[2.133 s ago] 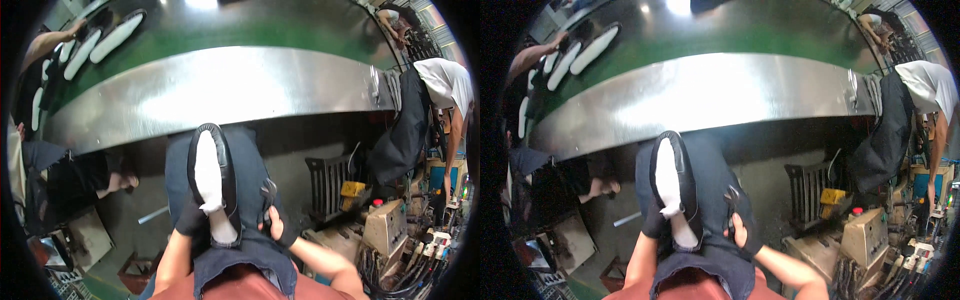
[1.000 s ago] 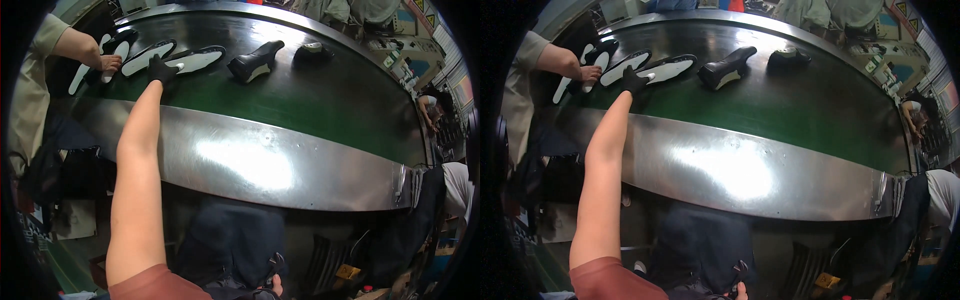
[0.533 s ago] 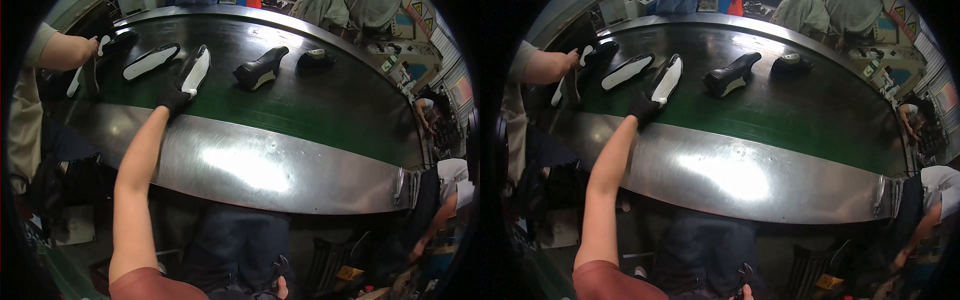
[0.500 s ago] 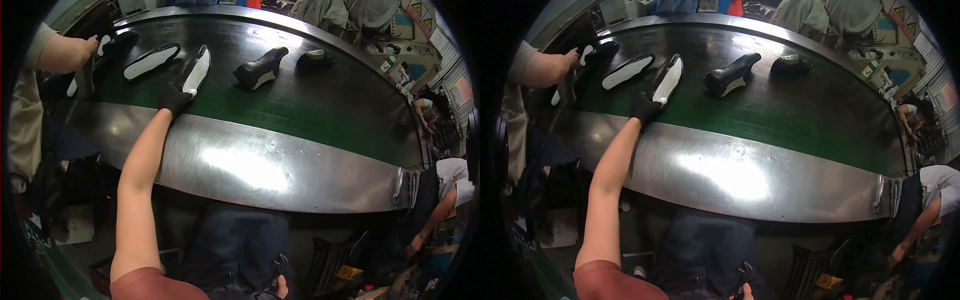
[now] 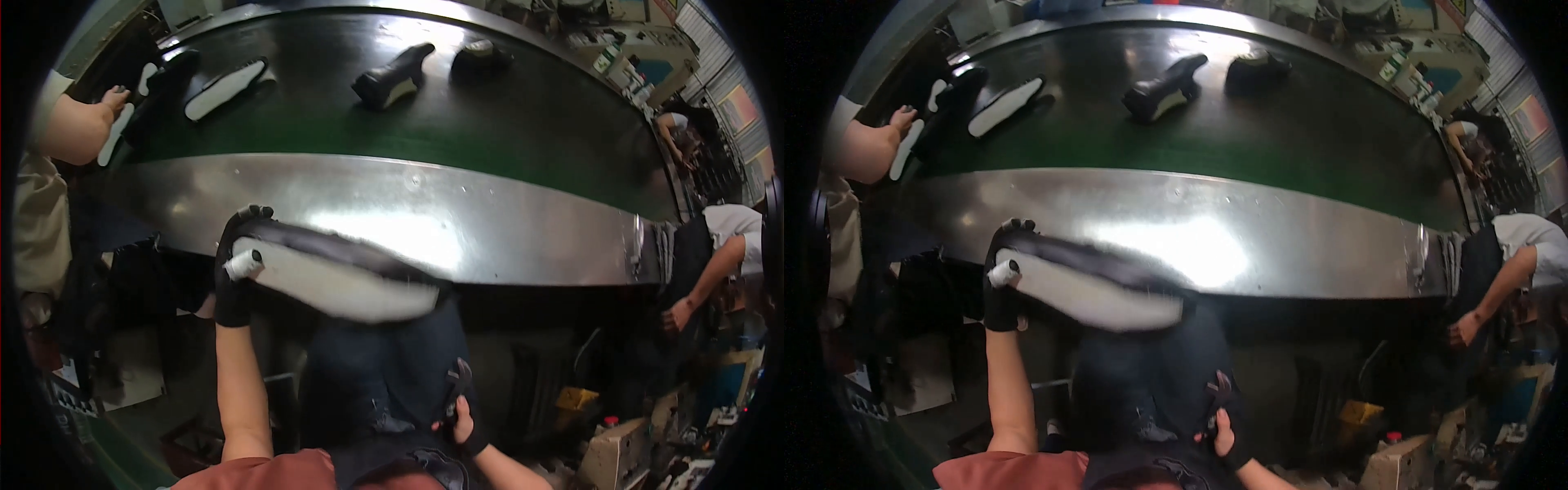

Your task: Pulling shoe uppers over lasts and securing them at a factory workstation.

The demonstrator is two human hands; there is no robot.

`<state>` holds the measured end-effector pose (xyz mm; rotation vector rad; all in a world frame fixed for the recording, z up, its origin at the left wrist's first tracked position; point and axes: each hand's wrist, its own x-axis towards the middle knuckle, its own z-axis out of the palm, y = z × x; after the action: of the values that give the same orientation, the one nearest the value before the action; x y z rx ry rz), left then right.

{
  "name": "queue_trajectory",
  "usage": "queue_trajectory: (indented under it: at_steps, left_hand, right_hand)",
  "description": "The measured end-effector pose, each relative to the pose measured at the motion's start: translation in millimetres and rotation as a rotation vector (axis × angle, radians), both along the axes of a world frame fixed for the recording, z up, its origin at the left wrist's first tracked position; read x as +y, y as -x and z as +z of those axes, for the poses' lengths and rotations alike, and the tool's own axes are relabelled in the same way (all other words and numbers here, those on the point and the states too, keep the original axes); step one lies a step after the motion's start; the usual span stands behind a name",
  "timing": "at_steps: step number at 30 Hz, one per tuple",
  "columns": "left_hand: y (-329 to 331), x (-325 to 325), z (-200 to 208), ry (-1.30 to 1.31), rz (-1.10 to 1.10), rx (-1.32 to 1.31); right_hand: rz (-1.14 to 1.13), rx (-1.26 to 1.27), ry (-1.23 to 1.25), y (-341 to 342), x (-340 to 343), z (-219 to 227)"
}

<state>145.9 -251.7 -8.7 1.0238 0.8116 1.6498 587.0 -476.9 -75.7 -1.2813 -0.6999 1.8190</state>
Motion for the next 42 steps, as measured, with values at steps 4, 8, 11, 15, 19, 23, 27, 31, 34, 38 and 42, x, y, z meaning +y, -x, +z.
queue_trajectory:
  at_steps: [4, 8, 11, 15, 19, 23, 27, 31, 34, 38, 42]
  left_hand:
    - [-90.9, -50.7, 29.7, -0.008, -0.265, 0.393]
    - [-153.9, -64.4, 48.0, -0.156, -0.294, 0.954]
    - [-176.3, -51.2, 34.4, -0.065, -0.285, 0.799]
    - [-189.1, -34.0, 4.7, 0.138, -0.396, 0.189]
    - [-184.7, -42.1, -11.2, 0.212, -0.384, 0.153]
    - [-177.8, -52.1, -12.3, 0.326, -0.412, 0.168]
    - [-182.9, -51.3, -10.1, 0.092, -0.326, 0.415]
    - [-188.2, -47.5, -8.3, 0.08, -0.307, 0.367]
    - [-184.1, -48.3, -3.8, 0.017, -0.287, 0.339]
    - [-176.5, -56.9, 7.5, -0.092, -0.338, 0.518]
    - [-180.0, -70.5, 13.7, -0.01, -0.284, 0.577]
  right_hand:
    - [-0.025, -0.012, 0.171, -4.0, -2.0, 4.1]
    - [0.132, -0.252, 0.184, -7.3, -6.0, 28.3]
    - [0.278, -0.28, 0.053, -3.3, -5.9, 58.6]
    - [0.363, -0.227, -0.186, 22.5, 21.1, 93.2]
    - [0.433, -0.048, 0.01, 50.5, 77.6, 111.0]
    - [0.53, 0.204, 0.1, 52.0, 99.1, 128.4]
    - [0.476, -0.295, -0.137, 66.0, 76.8, 119.9]
    - [0.197, -0.518, -0.481, 100.7, 59.4, 76.8]
    - [0.247, -0.491, -0.463, 98.5, 53.6, 63.4]
    - [0.498, -0.196, -0.236, 59.5, 57.6, 93.3]
    - [0.561, -0.096, -0.07, 41.9, 66.8, 131.9]
